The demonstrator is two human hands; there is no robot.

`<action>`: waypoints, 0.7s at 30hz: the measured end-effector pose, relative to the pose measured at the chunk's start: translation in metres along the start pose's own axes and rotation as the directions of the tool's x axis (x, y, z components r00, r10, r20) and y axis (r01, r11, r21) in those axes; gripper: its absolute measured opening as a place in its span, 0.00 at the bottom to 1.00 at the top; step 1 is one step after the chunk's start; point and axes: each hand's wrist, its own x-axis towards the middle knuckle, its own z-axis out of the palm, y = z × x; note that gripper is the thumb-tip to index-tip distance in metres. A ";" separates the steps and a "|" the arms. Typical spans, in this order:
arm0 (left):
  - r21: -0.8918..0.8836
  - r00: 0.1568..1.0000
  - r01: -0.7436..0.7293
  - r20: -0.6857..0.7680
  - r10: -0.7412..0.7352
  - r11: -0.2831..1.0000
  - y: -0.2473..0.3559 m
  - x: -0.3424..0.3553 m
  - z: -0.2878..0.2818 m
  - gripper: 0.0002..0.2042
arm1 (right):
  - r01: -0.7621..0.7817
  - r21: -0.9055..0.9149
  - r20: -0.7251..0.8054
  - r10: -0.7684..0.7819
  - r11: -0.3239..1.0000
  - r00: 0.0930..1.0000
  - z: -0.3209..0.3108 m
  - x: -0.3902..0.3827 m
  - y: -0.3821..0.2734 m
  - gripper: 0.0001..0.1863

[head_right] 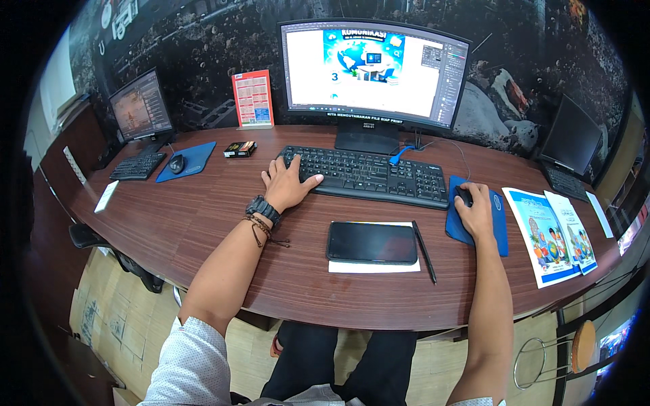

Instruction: Design a digital poster or brochure using graphic design software on a computer.

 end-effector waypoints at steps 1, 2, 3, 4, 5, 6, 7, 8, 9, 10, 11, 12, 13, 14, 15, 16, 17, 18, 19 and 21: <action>-0.001 1.000 -0.001 0.000 0.001 1.000 0.000 0.001 0.001 0.46 | -0.001 -0.001 -0.001 0.001 1.000 1.000 0.000 0.000 0.001 0.18; -0.013 1.000 -0.001 -0.008 0.001 1.000 -0.001 0.001 0.002 0.45 | 0.010 0.005 -0.003 -0.010 1.000 1.000 0.001 0.001 0.002 0.18; -0.026 1.000 -0.001 -0.017 0.000 1.000 -0.002 0.001 0.003 0.45 | 0.020 0.011 -0.006 -0.020 1.000 1.000 0.002 0.001 0.003 0.18; -0.025 1.000 -0.001 -0.018 0.000 1.000 -0.003 0.002 0.003 0.45 | 0.021 0.012 -0.006 -0.021 1.000 1.000 0.002 0.001 0.003 0.18; -0.024 1.000 0.001 -0.017 -0.001 1.000 -0.003 0.002 0.004 0.45 | 0.016 0.015 -0.011 -0.016 1.000 1.000 0.003 0.001 0.003 0.18; -0.023 1.000 0.003 -0.016 -0.003 1.000 -0.003 0.002 0.004 0.45 | 0.012 0.018 -0.017 -0.011 1.000 1.000 0.003 0.001 0.004 0.18; -0.024 1.000 0.001 -0.016 -0.002 1.000 -0.003 0.002 0.005 0.45 | 0.011 0.017 -0.017 -0.011 1.000 1.000 0.003 0.001 0.004 0.18; -0.023 1.000 0.000 -0.024 0.000 1.000 -0.003 0.002 0.005 0.45 | 0.008 0.009 -0.023 -0.008 1.000 1.000 0.002 0.001 0.004 0.18; -0.023 1.000 -0.002 -0.032 0.001 1.000 -0.003 0.002 0.005 0.45 | 0.005 0.001 -0.029 -0.005 1.000 1.000 0.002 0.001 0.003 0.18; -0.023 0.999 -0.002 -0.032 0.002 1.000 -0.003 0.002 0.005 0.45 | 0.005 0.000 -0.029 -0.004 1.000 1.000 0.002 0.001 0.003 0.18; -0.020 1.000 -0.002 -0.026 0.001 1.000 -0.004 0.002 0.005 0.45 | 0.004 -0.002 -0.030 -0.004 1.000 1.000 0.002 0.001 0.002 0.18; -0.016 1.000 -0.001 -0.021 0.001 1.000 -0.004 0.002 0.005 0.45 | 0.004 -0.004 -0.031 -0.004 1.000 1.000 0.002 0.001 0.002 0.18; -0.016 1.000 -0.002 -0.021 0.001 1.000 -0.004 0.002 0.005 0.45 | 0.004 -0.004 -0.031 -0.004 1.000 1.000 0.002 0.001 0.001 0.18; -0.016 1.000 -0.002 -0.024 0.002 1.000 -0.004 0.002 0.005 0.45 | 0.004 -0.005 -0.036 -0.004 1.000 0.999 0.002 0.001 0.001 0.18; -0.017 1.000 -0.002 -0.027 0.002 1.000 -0.003 0.002 0.005 0.45 | 0.004 -0.006 -0.040 -0.004 1.000 0.999 0.002 0.001 0.001 0.18; -0.017 1.000 -0.003 -0.027 0.002 1.000 -0.003 0.002 0.005 0.45 | 0.004 -0.006 -0.041 -0.004 1.000 0.999 0.002 0.001 0.001 0.18; -0.016 1.000 -0.002 -0.024 0.001 1.000 -0.003 0.002 0.004 0.45 | 0.004 -0.006 -0.043 -0.004 1.000 0.999 0.002 0.001 0.002 0.18; -0.015 1.000 -0.001 -0.020 0.000 1.000 -0.003 0.002 0.004 0.46 | 0.004 -0.006 -0.045 -0.004 1.000 0.999 0.002 0.001 0.002 0.18; -0.015 1.000 -0.001 -0.020 0.001 1.000 -0.003 0.002 0.003 0.46 | 0.004 -0.006 -0.045 -0.004 1.000 0.999 0.002 0.001 0.002 0.18; -0.010 1.000 -0.001 -0.020 0.001 1.000 -0.003 0.003 0.004 0.46 | -0.009 -0.022 -0.052 0.008 1.000 0.999 0.002 0.000 0.002 0.18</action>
